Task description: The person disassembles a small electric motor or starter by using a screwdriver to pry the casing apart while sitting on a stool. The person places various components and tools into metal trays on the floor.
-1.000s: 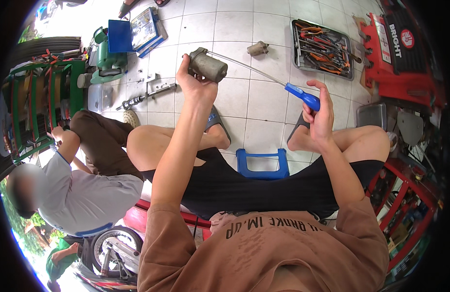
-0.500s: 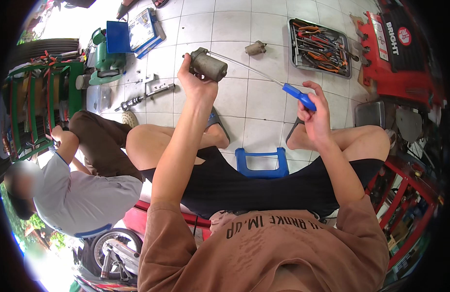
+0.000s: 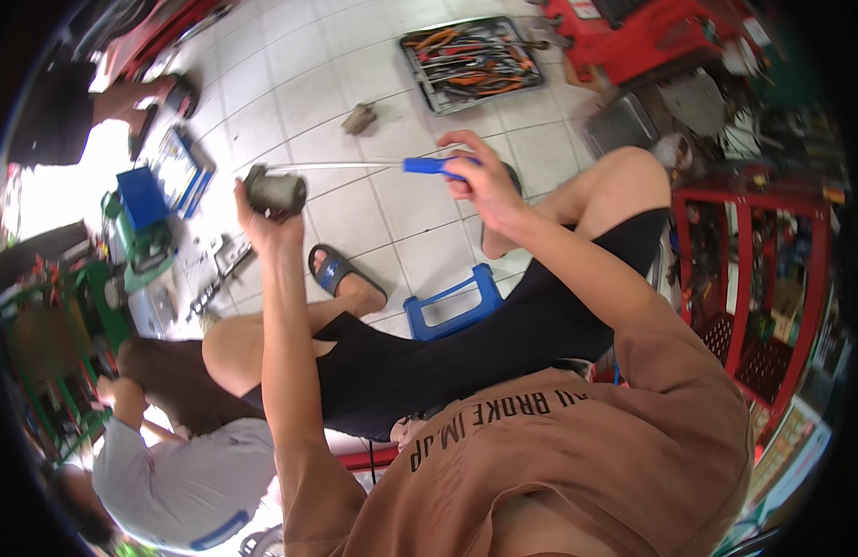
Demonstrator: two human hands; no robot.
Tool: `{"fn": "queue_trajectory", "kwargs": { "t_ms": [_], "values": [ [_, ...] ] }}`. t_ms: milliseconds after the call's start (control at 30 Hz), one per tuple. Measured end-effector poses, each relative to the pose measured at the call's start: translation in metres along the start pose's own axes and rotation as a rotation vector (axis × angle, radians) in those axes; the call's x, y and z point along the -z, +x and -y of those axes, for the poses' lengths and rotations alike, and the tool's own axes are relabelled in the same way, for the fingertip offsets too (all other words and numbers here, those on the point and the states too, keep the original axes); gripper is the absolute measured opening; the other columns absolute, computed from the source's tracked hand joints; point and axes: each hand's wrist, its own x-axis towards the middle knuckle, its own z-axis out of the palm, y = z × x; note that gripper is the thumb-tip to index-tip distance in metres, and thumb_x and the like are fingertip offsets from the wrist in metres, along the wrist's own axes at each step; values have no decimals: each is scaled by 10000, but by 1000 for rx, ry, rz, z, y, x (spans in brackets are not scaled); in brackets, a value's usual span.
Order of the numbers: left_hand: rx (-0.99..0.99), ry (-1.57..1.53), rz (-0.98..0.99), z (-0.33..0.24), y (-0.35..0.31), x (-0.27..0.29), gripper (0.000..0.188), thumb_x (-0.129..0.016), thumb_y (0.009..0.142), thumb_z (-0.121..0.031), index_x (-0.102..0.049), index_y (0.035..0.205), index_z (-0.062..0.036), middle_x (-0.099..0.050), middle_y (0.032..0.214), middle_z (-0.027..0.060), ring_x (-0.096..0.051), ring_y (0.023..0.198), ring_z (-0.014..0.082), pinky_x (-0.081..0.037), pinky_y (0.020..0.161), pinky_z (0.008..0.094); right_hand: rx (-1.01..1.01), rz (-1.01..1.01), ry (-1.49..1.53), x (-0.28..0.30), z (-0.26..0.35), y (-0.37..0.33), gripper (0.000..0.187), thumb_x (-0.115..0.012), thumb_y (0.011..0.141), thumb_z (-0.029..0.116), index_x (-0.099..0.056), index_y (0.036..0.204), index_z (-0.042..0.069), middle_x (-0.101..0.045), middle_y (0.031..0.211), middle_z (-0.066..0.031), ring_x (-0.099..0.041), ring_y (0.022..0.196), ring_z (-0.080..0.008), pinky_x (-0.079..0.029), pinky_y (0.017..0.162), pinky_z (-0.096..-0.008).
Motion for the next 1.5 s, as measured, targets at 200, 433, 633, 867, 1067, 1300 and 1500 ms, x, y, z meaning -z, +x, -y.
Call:
{"fn": "queue_trajectory", "kwargs": {
  "t_ms": [200,433,633,867,1067,1300,1500],
  "values": [
    [-52,228,48,2,43,21,238,-740,740,-221,-659,923,-93,-630,923,51,-594,800,206,-520,737,376,220,-136,-184,-2,-7,2,298,-670,716,56,-562,990,100,-526,759,-21,-500,598,-81,-405,521,-242],
    [-145,263,-152,-31,75,43,274,-785,622,-88,-644,856,-108,-638,863,58,-634,818,244,-561,729,402,351,-185,-396,-37,-9,-2,165,-558,849,190,-563,811,29,-621,643,-128,-617,590,-244,-461,552,-362],
    [-94,184,-331,-27,64,21,236,-770,637,-89,-626,823,-115,-624,830,40,-630,809,226,-553,742,397,475,-254,-348,-47,-7,-2,222,-692,690,108,-548,819,-1,-636,741,-157,-624,680,-275,-475,600,-369],
    [-40,192,-216,-6,42,-22,243,-768,638,-92,-624,833,-107,-631,865,46,-631,843,228,-547,766,387,389,-469,74,-35,26,-7,316,-797,587,172,-610,778,4,-625,700,-104,-580,619,-186,-460,587,-332],
    [-111,122,-108,-16,53,-29,271,-738,656,-64,-637,902,-114,-636,910,58,-640,878,240,-548,782,385,679,-589,-74,46,171,-51,274,-758,633,207,-639,779,8,-630,710,-127,-588,653,-214,-464,597,-345],
    [-43,294,-104,1,45,25,181,-758,695,-120,-653,842,-114,-623,813,17,-622,744,167,-556,681,297,482,-980,-1310,305,275,-79,279,-670,669,245,-662,797,-3,-662,785,-236,-662,774,-370,-530,684,-422],
    [-43,453,-290,32,49,62,234,-727,723,-151,-663,947,-137,-615,880,32,-600,796,189,-548,693,317,-209,-912,-1560,421,66,-4,220,-618,768,128,-648,964,33,-659,963,-179,-653,907,-345,-540,755,-434]
  ]
}}
